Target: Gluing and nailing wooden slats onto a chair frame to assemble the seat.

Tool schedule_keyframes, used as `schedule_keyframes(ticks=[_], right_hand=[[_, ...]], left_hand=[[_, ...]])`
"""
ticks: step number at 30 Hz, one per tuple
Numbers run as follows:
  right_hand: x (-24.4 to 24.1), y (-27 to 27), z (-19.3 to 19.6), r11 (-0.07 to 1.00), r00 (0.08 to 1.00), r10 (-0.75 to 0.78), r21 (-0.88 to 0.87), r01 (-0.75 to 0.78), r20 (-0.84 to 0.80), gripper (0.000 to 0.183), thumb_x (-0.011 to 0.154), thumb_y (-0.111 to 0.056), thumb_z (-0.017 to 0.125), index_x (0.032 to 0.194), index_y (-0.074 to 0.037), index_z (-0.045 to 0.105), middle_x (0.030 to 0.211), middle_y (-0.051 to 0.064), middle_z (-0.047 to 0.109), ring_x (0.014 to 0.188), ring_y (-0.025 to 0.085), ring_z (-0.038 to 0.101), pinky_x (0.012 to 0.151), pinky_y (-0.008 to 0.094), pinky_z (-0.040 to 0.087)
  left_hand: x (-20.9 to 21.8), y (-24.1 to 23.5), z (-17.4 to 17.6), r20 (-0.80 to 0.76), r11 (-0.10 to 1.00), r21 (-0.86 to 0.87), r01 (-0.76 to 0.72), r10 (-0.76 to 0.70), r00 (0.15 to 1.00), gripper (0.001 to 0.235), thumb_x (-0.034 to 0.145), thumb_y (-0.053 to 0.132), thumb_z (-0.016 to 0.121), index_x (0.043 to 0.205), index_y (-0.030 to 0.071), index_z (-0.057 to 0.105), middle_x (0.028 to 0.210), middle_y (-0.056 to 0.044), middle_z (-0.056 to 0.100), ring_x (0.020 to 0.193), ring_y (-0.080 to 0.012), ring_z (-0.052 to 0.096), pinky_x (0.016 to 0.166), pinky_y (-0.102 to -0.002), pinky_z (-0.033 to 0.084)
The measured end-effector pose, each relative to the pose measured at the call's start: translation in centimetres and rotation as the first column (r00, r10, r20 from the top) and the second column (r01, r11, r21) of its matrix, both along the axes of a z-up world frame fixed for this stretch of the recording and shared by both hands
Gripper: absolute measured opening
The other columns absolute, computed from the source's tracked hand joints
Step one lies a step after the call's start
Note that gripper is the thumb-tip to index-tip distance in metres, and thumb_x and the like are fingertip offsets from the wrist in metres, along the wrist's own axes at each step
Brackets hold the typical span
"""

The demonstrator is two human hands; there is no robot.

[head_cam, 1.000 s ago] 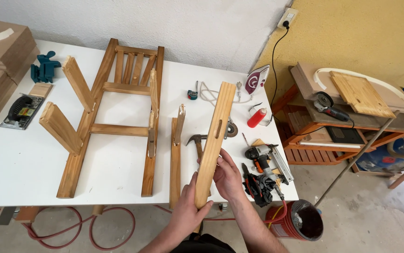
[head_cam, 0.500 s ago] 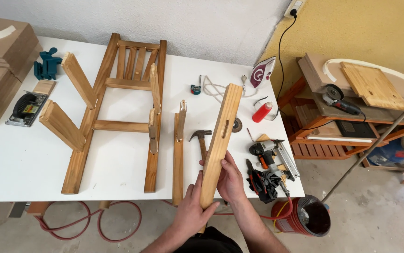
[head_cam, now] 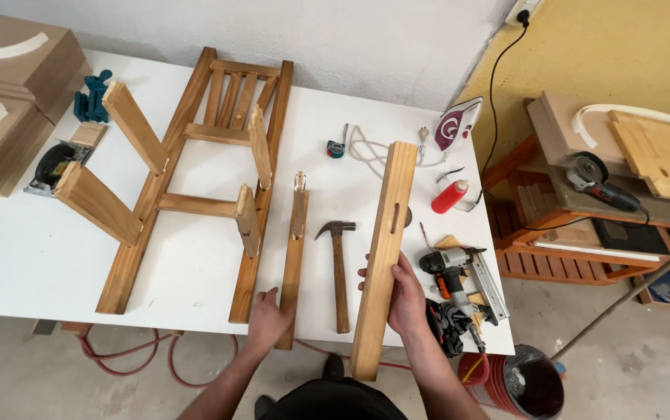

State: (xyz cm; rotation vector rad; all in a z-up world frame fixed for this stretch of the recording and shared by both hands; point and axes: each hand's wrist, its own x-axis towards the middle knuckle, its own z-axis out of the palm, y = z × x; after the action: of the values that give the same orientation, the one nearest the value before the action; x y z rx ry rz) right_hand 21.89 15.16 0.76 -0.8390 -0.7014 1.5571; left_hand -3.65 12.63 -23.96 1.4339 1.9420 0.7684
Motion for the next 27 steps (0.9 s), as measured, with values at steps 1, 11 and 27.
schedule_keyframes(ticks=[1,11,27], right_hand=[[1.0,0.6,-1.2,1.000,1.000,0.007,-0.007,-0.007,-0.001,0.051,0.091,-0.027,0.058,0.134,0.000,0.054,0.115,0.021,0.066,0.091,0.040,0.068,0.068,0.049,0.057],[7.1,5.7,-4.5,0.994,0.998,0.048,-0.097,-0.044,0.034,0.068,0.092,-0.030,0.050,0.153,-0.001,0.037,0.127,0.031,0.061,0.095,0.046,0.069,0.075,0.059,0.059],[10.8,8.5,-8.0,0.978,0.998,0.062,-0.199,-0.067,-0.032,0.059,0.092,-0.040,0.048,0.140,-0.006,0.054,0.116,0.027,0.066,0.091,0.042,0.070,0.073,0.054,0.059]], left_hand=[[0.1,0.5,0.9,-0.001,1.000,-0.007,-0.007,0.007,1.000,0.079,0.086,0.049,0.073,0.145,0.002,0.051,0.133,-0.023,0.056,0.116,-0.0404,0.061,0.095,-0.045,0.056],[2.0,6.0,0.4,-0.054,0.962,-0.255,-0.100,0.089,0.995,0.082,0.077,0.039,0.079,0.148,0.006,0.055,0.136,-0.023,0.053,0.125,-0.0448,0.059,0.099,-0.057,0.056],[4.6,6.0,10.3,0.167,0.947,-0.259,-0.192,0.239,0.956,0.091,0.067,0.025,0.087,0.144,-0.002,0.047,0.122,-0.023,0.056,0.117,-0.0410,0.066,0.094,-0.051,0.060]])
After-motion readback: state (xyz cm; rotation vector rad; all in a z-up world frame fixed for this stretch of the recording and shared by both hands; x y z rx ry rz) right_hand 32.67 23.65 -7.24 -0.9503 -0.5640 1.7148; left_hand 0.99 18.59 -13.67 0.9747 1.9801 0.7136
